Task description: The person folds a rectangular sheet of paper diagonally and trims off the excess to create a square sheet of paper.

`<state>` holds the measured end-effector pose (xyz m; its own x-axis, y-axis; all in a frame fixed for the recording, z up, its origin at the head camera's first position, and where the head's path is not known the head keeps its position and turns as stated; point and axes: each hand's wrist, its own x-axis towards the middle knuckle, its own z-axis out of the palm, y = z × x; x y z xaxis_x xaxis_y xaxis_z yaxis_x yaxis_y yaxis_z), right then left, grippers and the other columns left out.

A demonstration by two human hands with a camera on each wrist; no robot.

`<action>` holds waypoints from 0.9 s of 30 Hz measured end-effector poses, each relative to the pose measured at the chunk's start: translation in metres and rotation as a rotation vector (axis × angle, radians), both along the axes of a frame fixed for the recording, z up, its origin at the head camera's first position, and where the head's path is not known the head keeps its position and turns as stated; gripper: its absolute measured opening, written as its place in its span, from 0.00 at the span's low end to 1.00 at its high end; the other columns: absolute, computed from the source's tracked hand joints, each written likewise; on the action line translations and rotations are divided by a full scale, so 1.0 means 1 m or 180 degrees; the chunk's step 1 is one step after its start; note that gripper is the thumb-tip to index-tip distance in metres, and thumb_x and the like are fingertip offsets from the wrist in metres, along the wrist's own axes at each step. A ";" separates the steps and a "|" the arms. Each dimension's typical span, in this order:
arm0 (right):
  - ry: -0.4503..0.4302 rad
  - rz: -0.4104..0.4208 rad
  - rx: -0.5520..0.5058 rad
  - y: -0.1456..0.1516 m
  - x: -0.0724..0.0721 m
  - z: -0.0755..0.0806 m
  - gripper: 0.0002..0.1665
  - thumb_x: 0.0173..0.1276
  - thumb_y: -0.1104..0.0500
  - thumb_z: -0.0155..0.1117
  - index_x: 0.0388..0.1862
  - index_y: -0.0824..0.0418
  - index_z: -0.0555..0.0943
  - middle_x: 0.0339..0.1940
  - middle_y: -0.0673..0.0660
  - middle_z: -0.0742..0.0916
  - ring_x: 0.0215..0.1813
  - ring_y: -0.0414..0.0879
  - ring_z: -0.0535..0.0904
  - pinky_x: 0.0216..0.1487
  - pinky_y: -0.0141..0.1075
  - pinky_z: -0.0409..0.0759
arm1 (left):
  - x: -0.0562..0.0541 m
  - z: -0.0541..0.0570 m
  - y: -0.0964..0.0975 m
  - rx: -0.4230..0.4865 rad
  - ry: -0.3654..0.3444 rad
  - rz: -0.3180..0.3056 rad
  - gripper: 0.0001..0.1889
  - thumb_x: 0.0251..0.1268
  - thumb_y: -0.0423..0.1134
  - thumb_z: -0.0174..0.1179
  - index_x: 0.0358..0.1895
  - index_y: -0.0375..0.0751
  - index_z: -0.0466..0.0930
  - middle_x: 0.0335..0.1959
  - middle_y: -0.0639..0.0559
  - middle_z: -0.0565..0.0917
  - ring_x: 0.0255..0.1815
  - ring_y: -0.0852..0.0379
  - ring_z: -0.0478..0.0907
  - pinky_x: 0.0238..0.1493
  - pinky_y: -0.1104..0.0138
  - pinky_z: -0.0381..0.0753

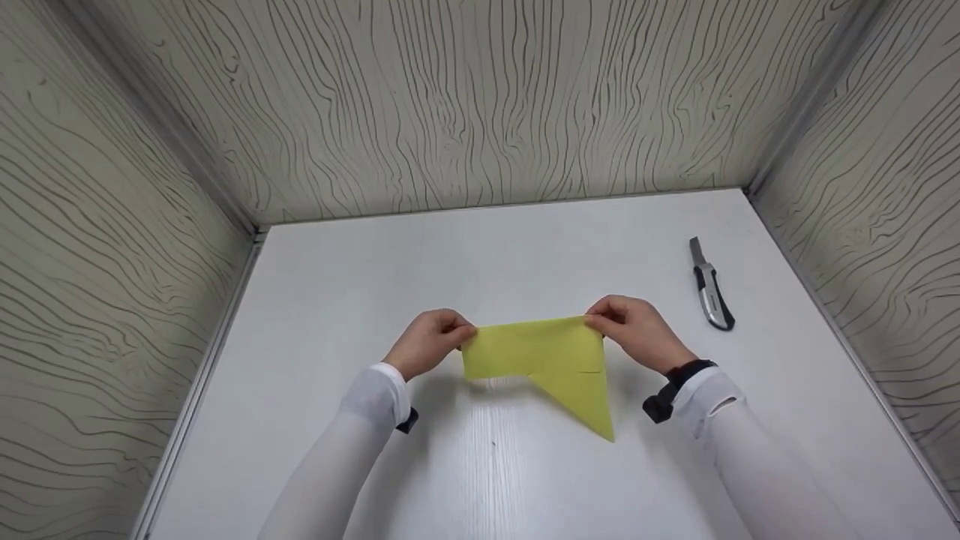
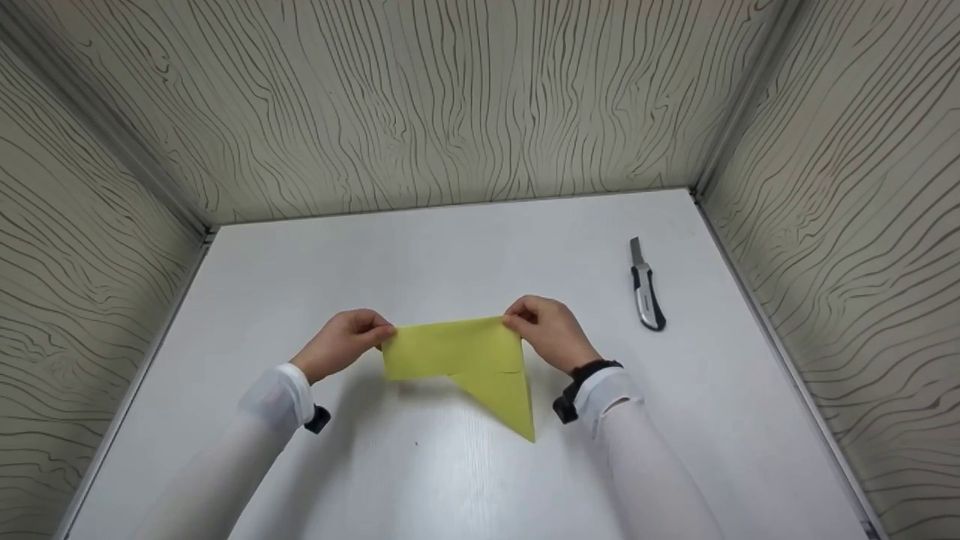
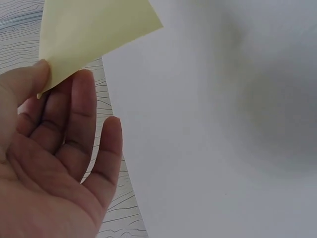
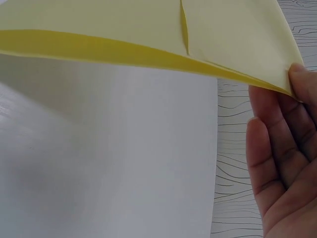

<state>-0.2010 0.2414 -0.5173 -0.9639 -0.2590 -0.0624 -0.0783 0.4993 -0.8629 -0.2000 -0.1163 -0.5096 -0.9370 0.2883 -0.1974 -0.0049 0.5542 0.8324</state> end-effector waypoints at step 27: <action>-0.0107 -0.0175 -0.0374 0.010 -0.001 -0.004 0.16 0.73 0.48 0.68 0.48 0.59 0.87 0.43 0.56 0.89 0.45 0.52 0.86 0.47 0.37 0.85 | -0.001 -0.002 -0.007 0.0197 -0.0075 0.0154 0.08 0.73 0.45 0.65 0.37 0.46 0.85 0.39 0.55 0.87 0.44 0.46 0.84 0.49 0.58 0.80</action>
<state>-0.2021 0.2510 -0.5212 -0.9747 -0.2133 -0.0672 -0.0237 0.3973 -0.9174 -0.2013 -0.1232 -0.5114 -0.9454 0.2550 -0.2029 -0.0505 0.5003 0.8644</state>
